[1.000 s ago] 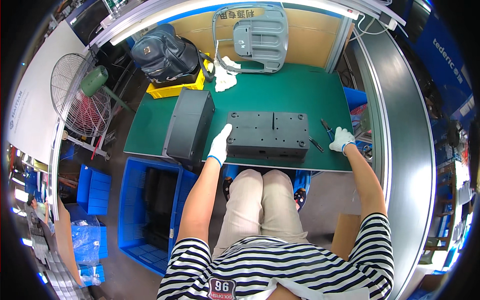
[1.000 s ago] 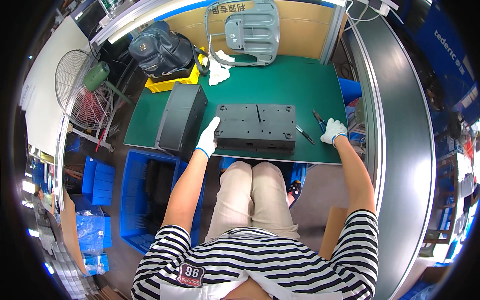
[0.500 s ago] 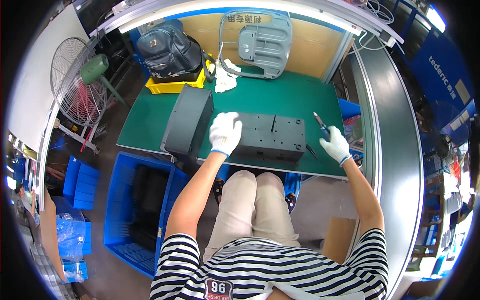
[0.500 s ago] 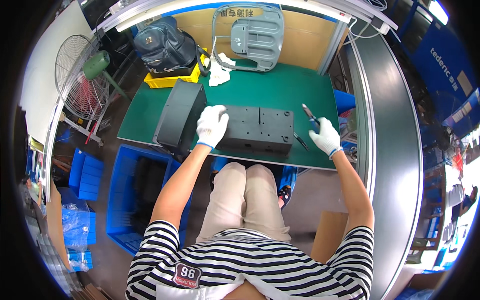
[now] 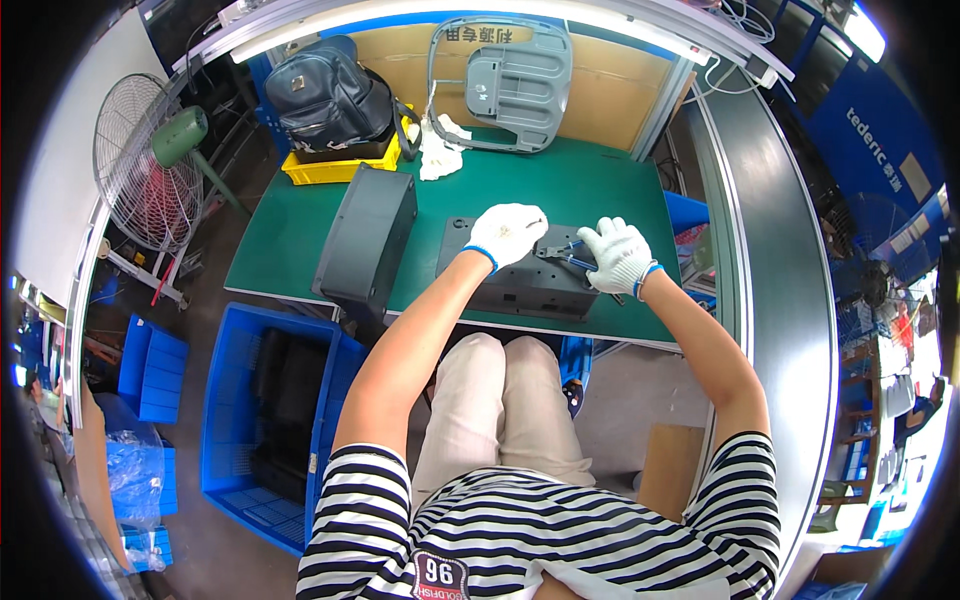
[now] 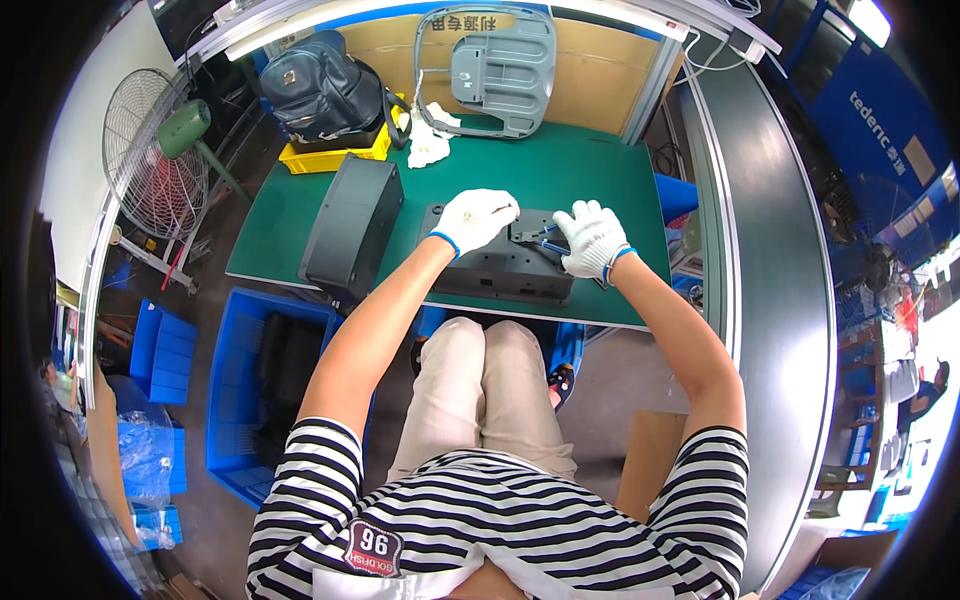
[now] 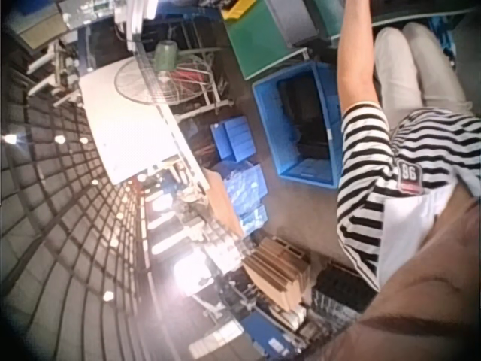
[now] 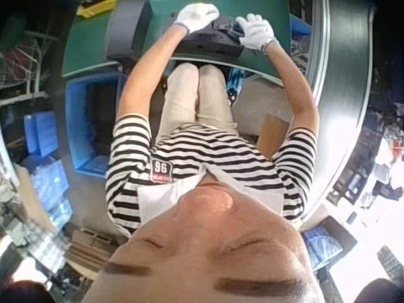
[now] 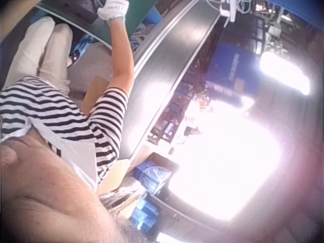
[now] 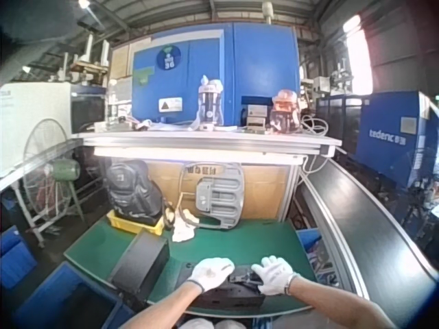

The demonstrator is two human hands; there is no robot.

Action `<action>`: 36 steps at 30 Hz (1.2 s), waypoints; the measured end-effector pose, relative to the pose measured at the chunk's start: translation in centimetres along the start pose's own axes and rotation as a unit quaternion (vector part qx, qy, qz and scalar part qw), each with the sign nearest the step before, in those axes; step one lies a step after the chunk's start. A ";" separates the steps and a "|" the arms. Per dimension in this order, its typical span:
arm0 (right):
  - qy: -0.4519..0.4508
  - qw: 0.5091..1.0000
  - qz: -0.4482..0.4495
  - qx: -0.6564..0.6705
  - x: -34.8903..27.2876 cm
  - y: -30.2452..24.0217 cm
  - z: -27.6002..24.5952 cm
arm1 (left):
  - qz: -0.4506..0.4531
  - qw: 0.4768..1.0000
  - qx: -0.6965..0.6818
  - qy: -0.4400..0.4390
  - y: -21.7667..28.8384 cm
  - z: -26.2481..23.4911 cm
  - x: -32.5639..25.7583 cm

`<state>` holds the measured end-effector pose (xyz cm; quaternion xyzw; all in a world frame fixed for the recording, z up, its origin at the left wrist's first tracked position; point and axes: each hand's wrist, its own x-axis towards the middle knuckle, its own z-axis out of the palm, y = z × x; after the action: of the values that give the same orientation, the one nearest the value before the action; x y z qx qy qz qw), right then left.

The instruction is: The person assembles black plastic housing components by hand and with pliers at a factory workbench.

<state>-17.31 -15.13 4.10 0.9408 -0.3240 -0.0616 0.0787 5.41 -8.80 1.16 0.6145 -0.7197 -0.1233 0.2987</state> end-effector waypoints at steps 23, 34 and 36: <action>-0.001 0.999 -0.031 -0.012 1.2 0.1 0.5 | -0.020 0.999 0.007 0.025 0.4 0.9 0.0; 0.098 0.979 0.107 0.142 -1.6 0.7 1.9 | -0.019 0.971 -0.094 0.217 3.2 -3.0 -5.5; 0.079 0.954 0.197 0.212 -3.2 2.2 3.3 | -0.088 0.973 -0.083 0.197 2.3 -4.1 -10.3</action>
<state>-21.67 -15.17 1.53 0.8551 -0.5012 0.1004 -0.0869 6.64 2.33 2.80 0.6605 -0.5768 -0.0850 0.4731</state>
